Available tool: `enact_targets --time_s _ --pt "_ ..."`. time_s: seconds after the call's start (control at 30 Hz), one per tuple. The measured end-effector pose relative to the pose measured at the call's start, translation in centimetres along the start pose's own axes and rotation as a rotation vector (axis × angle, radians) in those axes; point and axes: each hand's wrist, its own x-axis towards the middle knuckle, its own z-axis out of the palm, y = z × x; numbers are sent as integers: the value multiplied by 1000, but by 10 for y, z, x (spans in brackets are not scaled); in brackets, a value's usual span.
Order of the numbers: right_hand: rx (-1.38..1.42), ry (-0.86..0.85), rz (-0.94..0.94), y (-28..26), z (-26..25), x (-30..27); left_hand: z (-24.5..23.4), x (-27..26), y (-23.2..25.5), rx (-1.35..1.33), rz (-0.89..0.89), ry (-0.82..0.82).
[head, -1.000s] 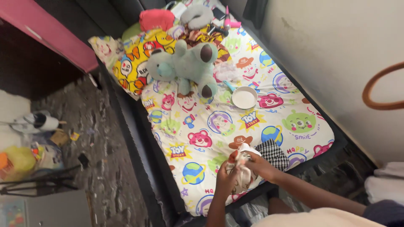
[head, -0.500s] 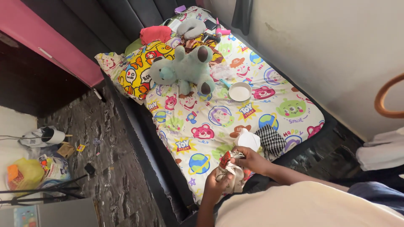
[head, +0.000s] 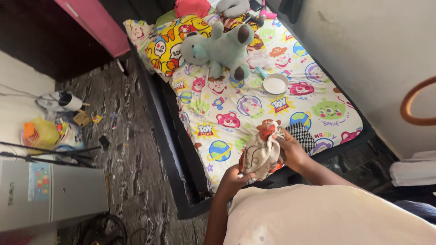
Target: Folding clothes and fabric on a bed and storing them in a closet.
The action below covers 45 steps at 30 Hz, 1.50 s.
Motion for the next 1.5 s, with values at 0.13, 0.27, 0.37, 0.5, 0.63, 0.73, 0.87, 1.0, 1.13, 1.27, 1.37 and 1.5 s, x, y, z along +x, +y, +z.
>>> enact_targets --time_s 0.13,0.27,0.37,0.5,0.63,0.73,0.87,1.0,1.13,1.27,1.37,1.5 --pt "10 59 -69 12 -28 12 -8 24 -83 -105 105 75" --pt "-55 115 -58 12 -33 10 -11 21 -80 -420 291 243" --pt "-175 83 -55 36 -67 19 -8 12 -58 -517 351 379" --pt "-457 -119 -85 41 -63 14 -7 7 -37 -554 455 499" --pt "-577 -207 -16 25 -29 4 -3 11 -40 -636 493 513" --pt "-768 -209 -46 24 -23 -1 2 18 -44 -598 485 484" --pt "-833 -353 -133 20 3 -16 13 6 -14 -488 418 302" --pt "-1070 -454 -247 37 6 -21 22 -12 25 -511 352 154" --pt "-1073 -423 -209 54 -20 -5 9 -10 3 -535 338 160" --pt "-527 -275 56 39 -25 3 -1 -12 -16 -425 347 238" --pt "-529 -363 -28 27 -28 8 1 -8 -27 -305 331 262" --pt "-600 -405 -196 4 -6 3 6 -10 -19 -258 294 234"
